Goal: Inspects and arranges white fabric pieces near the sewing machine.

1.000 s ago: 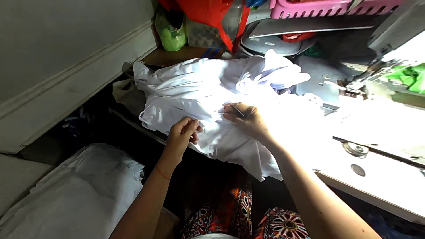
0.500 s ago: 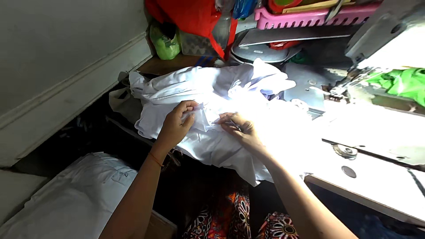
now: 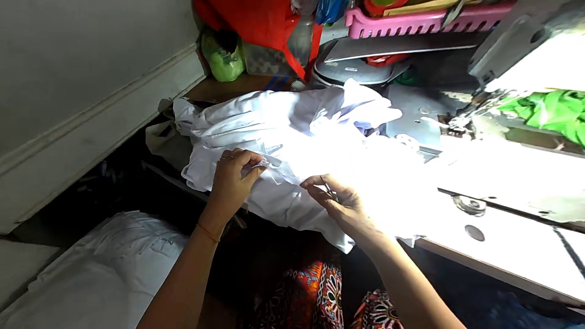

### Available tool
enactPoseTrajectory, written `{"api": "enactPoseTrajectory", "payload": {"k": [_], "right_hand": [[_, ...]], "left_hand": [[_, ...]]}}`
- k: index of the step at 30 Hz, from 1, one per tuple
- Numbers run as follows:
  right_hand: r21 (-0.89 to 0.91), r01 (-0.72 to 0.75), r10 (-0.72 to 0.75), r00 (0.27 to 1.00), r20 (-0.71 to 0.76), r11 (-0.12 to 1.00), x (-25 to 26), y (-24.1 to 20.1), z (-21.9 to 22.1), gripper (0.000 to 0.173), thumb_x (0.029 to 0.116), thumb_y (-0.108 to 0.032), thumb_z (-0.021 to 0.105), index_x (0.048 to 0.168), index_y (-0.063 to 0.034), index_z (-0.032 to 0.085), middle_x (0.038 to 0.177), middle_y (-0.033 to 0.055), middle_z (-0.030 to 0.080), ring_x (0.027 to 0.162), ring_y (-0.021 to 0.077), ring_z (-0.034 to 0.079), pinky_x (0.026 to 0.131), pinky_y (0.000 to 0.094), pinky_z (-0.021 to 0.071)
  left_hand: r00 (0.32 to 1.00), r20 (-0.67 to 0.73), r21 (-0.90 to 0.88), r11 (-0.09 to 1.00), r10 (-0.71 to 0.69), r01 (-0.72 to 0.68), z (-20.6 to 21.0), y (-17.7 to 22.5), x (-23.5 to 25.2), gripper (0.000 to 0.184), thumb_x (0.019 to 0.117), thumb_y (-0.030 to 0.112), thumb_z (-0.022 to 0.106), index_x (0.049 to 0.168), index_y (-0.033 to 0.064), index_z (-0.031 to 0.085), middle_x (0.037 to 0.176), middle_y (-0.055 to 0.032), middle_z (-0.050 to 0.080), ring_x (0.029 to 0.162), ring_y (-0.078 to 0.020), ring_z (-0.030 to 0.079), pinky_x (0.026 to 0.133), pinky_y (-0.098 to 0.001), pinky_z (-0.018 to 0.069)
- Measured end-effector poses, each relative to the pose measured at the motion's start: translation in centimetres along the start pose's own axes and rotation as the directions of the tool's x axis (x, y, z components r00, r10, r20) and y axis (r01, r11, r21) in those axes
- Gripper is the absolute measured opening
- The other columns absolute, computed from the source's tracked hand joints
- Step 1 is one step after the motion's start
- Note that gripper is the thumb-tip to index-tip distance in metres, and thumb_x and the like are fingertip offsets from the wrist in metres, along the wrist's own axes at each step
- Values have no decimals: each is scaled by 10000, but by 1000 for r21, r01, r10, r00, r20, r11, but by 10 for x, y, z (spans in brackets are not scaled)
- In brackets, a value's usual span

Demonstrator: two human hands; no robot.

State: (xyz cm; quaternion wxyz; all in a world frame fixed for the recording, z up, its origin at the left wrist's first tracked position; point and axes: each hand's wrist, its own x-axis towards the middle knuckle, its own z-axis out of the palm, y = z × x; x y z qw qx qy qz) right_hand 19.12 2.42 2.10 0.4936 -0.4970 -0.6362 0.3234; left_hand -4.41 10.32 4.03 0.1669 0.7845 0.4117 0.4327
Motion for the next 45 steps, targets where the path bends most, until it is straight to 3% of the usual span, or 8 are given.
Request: {"api": "enactPoseTrajectory", "payload": {"k": [2,6,24,30,33,40,43,45], "right_hand": [[12,-15,15,1000,20,1000,-3,-2,2,183,987,-148,580,1081,-169,737,937,-74,652,705,-10,562,589,138,453],[28,2,-5,996,91,1000,-9,-8,11,182,988,-158,580,1077,-159,739,886,-73,660,713,-6,582,620,145,482],[86,-306,245,876,416,948,-24,13,36,218,1045,-250,561,1107,-147,743,783,-97,629,627,-44,509,576,134,413],[-17,-331,287,788,544,943,-32,21,42,252,1053,-258,544,1149,-108,722,839,-66,642,683,-25,540,663,174,467],[-41,-326,294,784,546,945,-37,25,45,252,1050,-256,543,1145,-102,719,830,-56,639,670,-21,539,651,174,471],[28,-306,246,812,529,952,-32,19,47,247,1045,-263,545,1145,-114,715,840,-80,633,678,-45,539,650,150,469],[25,-324,263,807,528,946,-32,21,47,251,1045,-269,545,1157,-121,714,834,-84,625,681,-38,537,650,155,465],[9,-331,278,804,525,943,-32,20,47,251,1043,-269,550,1165,-123,714,843,-79,632,688,-33,544,655,156,468]], "left_hand": [[999,-33,55,998,13,-11,-5,3,-5,99,927,139,715,1015,101,743,944,-13,698,908,-173,615,842,-427,452],[999,-42,-9,1000,17,-17,-16,15,-19,113,949,123,686,1044,99,743,990,7,686,819,-41,637,725,-191,544],[937,163,-592,730,-308,342,6,-30,-120,113,973,141,681,1011,61,751,1011,-55,740,937,-154,718,859,-297,603],[785,341,-551,567,-517,613,21,-36,-136,184,1032,133,562,1048,6,694,963,-40,721,884,-134,717,846,-307,610],[746,275,-589,507,-606,629,27,-35,-132,183,1055,168,521,1083,20,624,871,-24,659,747,-119,673,741,-297,604],[920,104,-384,838,-377,387,3,-24,-70,191,1044,165,570,994,75,731,729,24,630,593,-42,537,547,-180,447],[966,165,-254,938,-200,238,-15,-20,-43,210,1057,184,551,1088,84,734,1019,10,723,902,-56,671,829,-256,561],[963,251,-214,965,-94,150,-18,-25,-29,273,1067,147,491,1205,83,718,1220,-19,716,1118,-100,665,997,-336,530]]}}
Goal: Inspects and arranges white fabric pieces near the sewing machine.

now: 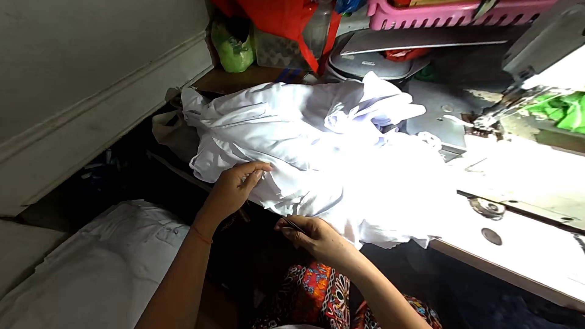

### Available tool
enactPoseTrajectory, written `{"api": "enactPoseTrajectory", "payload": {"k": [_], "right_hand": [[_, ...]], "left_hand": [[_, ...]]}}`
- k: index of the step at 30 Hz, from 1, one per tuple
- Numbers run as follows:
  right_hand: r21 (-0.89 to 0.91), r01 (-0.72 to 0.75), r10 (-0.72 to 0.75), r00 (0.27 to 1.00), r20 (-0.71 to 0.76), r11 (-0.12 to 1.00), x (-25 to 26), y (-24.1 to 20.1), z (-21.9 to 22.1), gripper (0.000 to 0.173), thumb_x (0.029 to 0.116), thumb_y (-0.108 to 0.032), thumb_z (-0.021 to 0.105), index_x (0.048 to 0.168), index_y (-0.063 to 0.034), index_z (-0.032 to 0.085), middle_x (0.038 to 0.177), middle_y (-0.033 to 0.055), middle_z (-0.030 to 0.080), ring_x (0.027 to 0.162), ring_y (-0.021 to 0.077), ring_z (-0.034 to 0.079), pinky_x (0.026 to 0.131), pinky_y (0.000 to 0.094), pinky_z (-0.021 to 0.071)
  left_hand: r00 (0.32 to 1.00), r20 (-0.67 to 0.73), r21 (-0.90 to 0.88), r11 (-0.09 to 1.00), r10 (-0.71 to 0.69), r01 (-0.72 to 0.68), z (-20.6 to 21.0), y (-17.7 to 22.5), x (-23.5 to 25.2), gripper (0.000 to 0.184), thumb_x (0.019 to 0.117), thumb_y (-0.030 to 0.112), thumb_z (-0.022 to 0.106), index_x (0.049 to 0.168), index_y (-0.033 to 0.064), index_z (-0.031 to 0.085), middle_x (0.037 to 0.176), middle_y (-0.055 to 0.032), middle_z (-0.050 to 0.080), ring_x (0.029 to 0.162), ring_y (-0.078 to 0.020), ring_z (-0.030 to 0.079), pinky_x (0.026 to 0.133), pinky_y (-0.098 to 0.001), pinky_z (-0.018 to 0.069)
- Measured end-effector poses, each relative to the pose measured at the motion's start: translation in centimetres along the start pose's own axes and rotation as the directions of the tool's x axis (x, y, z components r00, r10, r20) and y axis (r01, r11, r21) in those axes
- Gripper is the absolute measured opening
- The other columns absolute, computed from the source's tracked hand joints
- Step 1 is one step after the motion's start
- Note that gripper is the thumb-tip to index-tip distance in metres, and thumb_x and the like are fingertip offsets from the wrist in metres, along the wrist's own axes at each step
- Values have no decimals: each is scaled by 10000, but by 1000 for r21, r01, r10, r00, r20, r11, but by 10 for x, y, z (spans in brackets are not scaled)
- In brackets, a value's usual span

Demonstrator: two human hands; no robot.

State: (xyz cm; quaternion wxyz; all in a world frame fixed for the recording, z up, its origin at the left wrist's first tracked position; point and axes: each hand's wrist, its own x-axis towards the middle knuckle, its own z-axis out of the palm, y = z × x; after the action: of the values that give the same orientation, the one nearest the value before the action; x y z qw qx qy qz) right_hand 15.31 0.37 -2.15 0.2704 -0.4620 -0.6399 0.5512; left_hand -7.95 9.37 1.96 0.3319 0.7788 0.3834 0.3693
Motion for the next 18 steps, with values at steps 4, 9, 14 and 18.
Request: {"api": "enactPoseTrajectory", "payload": {"k": [4,9,14,18], "right_hand": [[-21,-19,19,1000,-5,1000,0,4,1,246,1042,-256,549,1169,-119,709,855,-71,642,686,-33,548,661,159,473],[-13,-34,34,999,4,999,2,8,3,243,1043,-247,546,1169,-116,708,843,-67,631,672,-32,537,645,160,465],[-13,-29,28,1000,-2,1000,0,3,0,245,1044,-248,546,1166,-119,713,820,-84,623,659,-41,526,631,146,451],[19,-10,10,1000,-8,1000,1,3,0,240,1042,-243,550,1159,-115,716,834,-88,630,663,-52,528,631,138,454]], "left_hand": [[979,163,177,973,119,-147,-5,-9,2,301,948,-1,545,1215,48,674,1380,-48,629,1277,-152,588,1065,-377,498],[936,287,524,784,205,-333,11,-27,-15,130,830,148,750,960,156,754,1648,-46,341,1499,-251,348,1192,-552,308],[971,94,199,951,220,-235,-2,-16,-2,168,971,188,657,930,56,754,1368,-74,640,1289,-179,586,1094,-408,468],[994,-63,104,991,90,-83,-25,0,18,139,975,140,655,1016,31,732,988,-49,673,854,-89,620,765,-248,523]]}}
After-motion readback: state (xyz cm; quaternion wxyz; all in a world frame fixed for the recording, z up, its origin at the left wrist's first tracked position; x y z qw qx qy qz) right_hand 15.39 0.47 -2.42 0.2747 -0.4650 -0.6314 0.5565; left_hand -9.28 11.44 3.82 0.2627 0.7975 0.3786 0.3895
